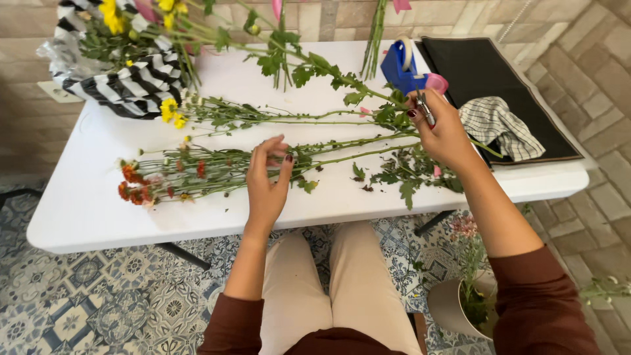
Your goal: The person trims several flower stems using shears and arranges them into a bouquet, eventually wrapping the stems together.
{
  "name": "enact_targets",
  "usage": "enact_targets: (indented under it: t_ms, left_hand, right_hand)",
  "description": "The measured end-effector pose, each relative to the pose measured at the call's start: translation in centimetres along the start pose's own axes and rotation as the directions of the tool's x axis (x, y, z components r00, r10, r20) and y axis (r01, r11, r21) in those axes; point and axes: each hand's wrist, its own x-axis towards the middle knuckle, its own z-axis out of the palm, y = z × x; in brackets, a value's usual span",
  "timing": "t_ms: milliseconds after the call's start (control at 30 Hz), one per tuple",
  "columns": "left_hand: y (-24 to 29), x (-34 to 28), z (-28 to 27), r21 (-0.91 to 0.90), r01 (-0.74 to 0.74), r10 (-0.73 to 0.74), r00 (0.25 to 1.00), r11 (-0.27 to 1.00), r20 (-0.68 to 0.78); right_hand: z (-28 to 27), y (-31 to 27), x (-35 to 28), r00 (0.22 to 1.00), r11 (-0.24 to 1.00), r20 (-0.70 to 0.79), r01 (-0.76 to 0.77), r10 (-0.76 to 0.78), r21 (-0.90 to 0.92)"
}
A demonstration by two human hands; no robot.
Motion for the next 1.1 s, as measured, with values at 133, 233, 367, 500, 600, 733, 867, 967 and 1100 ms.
enact_targets:
  t_ms: [133, 233, 367, 500, 600, 733, 867, 967, 1100]
  left_hand:
    - [0.0, 2.5, 4.6, -0.459, 0.116, -0.027, 0.980, 0.881, 0.197]
    - [-1.6, 3.0, 8.7, -0.759, 0.220, -0.011, 0.963, 0.613, 0.271]
    - [-6.4, 2.4, 13.1, -0.820, 0.303, -0.120, 0.952, 0.486, 0.281]
    - [-8.8, 0.8, 15.6, -0.843, 0.320, -0.233, 0.943, 0.432, 0.239]
    - [-10.3, -0.1, 16.6, -0.836, 0.335, -0.304, 0.928, 0.435, 0.214]
    - [-9.4, -0.2, 16.1, -0.824, 0.344, -0.339, 0.920, 0.450, 0.199]
    - [-7.4, 0.0, 15.4, -0.798, 0.361, -0.376, 0.908, 0.482, 0.184]
    - [-7.7, -0.1, 15.4, -0.786, 0.360, -0.392, 0.905, 0.502, 0.163]
    - [-9.1, 0.0, 15.4, -0.800, 0.301, -0.415, 0.907, 0.518, 0.072]
  right_hand:
    - [-1.8, -2.2, -2.6, 0.998, 0.996, 0.007, -0.067, 0.068, -0.064]
    - [-2.8, -2.8, -5.1, 0.992, 0.981, 0.051, -0.110, 0.119, -0.157]
    - [-4.2, -2.8, -8.0, 0.986, 0.968, 0.025, -0.157, 0.165, -0.194]
    - [-5.5, -1.0, -10.8, 0.963, 0.954, -0.104, -0.263, 0.250, -0.145]
    - [-6.8, -1.0, -12.5, 0.921, 0.964, -0.316, -0.260, 0.230, -0.054]
    - [-6.8, -2.1, -15.4, 0.823, 0.922, -0.417, -0.328, 0.386, 0.207]
    - [-5.2, -5.0, -16.3, 0.780, 0.763, -0.228, -0.429, 0.582, 0.483]
    - [-3.6, -4.9, -17.4, 0.783, 0.810, -0.313, -0.377, 0.538, 0.448]
    - [-4.5, -3.9, -18.3, 0.712, 0.965, -0.657, -0.243, 0.247, 0.099]
